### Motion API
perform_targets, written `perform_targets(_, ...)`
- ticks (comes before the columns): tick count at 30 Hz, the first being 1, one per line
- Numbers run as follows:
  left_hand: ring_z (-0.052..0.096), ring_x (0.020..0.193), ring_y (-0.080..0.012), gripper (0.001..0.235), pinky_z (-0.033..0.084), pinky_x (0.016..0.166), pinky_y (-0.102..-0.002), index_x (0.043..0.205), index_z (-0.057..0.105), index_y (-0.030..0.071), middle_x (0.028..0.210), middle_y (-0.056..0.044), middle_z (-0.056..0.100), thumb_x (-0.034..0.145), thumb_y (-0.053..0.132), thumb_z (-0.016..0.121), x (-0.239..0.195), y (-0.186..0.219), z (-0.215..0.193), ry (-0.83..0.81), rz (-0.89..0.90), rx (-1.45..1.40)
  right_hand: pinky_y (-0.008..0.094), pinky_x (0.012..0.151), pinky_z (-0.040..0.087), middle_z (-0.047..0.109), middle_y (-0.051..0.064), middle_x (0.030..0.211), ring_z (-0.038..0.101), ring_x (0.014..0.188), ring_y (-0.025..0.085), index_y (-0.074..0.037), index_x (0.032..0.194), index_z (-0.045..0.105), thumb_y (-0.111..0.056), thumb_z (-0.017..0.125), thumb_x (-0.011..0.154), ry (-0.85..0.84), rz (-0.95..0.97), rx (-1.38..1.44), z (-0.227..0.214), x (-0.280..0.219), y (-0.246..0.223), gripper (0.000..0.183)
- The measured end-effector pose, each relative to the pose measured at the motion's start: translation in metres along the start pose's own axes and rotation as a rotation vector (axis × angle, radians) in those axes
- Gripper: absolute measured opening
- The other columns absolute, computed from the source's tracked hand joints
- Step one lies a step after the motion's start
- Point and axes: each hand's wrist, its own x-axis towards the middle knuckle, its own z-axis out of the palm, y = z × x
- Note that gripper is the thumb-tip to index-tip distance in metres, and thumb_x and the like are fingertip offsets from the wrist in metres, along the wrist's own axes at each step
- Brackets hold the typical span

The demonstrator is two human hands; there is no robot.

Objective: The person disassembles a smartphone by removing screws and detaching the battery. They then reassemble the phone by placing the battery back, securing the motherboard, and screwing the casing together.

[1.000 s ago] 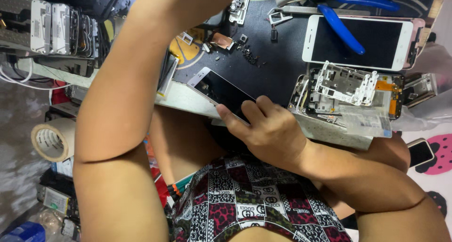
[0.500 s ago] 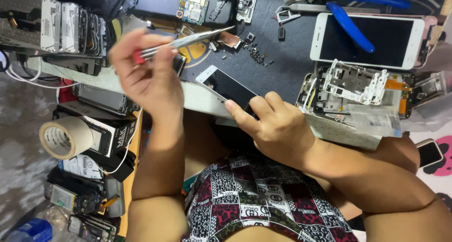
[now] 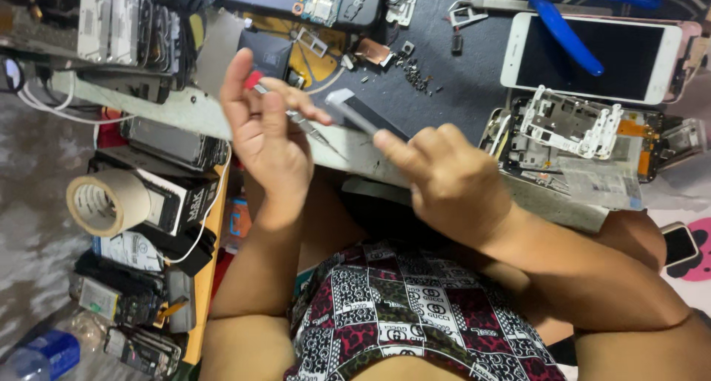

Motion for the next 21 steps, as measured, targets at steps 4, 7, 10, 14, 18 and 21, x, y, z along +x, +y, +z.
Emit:
perform_targets(4,0.054,0.069,-0.0131,0.057,0.048,0.055,-0.027,0.159,0.025,0.011,0.097,-0.007,0.059,0.111,0.015,0.056,-0.002,-0.004,0.006,0.025,-0.111,0.034,0.043,0.073,0.052,0.059,0.011,0.09,0.061,0.082,0.031,-0.007,0.141,0.057,0.008,0.07,0.087,0.06,0.077,0.169,-0.003,0.006,0.012,0.058)
perform_targets(7,0.048,0.06,-0.0073,0.059,0.039,0.051,-0.02,0.16,0.028,0.012,0.09,-0.005,0.061,0.112,0.017,0.061,-0.001,-0.013,0.006,-0.073,-0.103,0.096,0.038,0.079,0.055,0.065,0.015,0.103,0.067,0.09,0.029,-0.008,0.14,0.054,0.007,0.069,0.095,0.138,0.131,0.34,-0.001,0.004,0.014,0.05)
perform_targets(10,0.045,0.058,-0.0043,0.055,0.034,0.052,-0.017,0.155,0.037,0.01,0.079,0.001,0.056,0.111,0.017,0.069,-0.005,-0.016,-0.001,-0.154,-0.108,0.109,0.03,0.074,0.054,0.067,0.01,0.1,0.068,0.085,0.019,-0.006,0.141,0.05,0.004,0.067,0.1,0.122,0.365,0.539,0.003,-0.002,0.012,0.046)
perform_targets(14,0.044,0.061,-0.0034,0.038,0.033,0.053,-0.018,0.138,0.056,0.006,0.083,0.003,0.054,0.106,0.013,0.075,-0.006,-0.021,-0.006,-0.134,-0.152,0.181,0.024,0.084,0.055,0.062,0.009,0.11,0.063,0.096,0.011,-0.004,0.148,0.041,0.003,0.062,0.109,0.182,0.512,0.929,0.009,-0.008,0.016,0.044)
perform_targets(18,0.047,0.065,-0.0043,0.016,0.035,0.056,-0.021,0.112,0.064,0.004,0.085,0.002,0.059,0.102,0.007,0.076,0.0,-0.027,-0.014,-0.2,-0.259,0.27,0.025,0.098,0.053,0.061,0.012,0.124,0.062,0.113,0.014,-0.004,0.15,0.038,0.003,0.061,0.109,0.153,0.549,1.181,0.017,-0.009,0.021,0.048)
perform_targets(21,0.047,0.059,-0.0056,0.022,0.034,0.051,-0.022,0.093,0.058,0.007,0.076,0.002,0.056,0.104,0.0,0.076,0.007,-0.027,-0.021,-0.202,-0.387,0.061,0.027,0.101,0.053,0.064,0.012,0.127,0.063,0.117,0.016,-0.005,0.151,0.037,0.002,0.061,0.103,0.058,0.593,1.321,0.02,0.001,0.016,0.054)
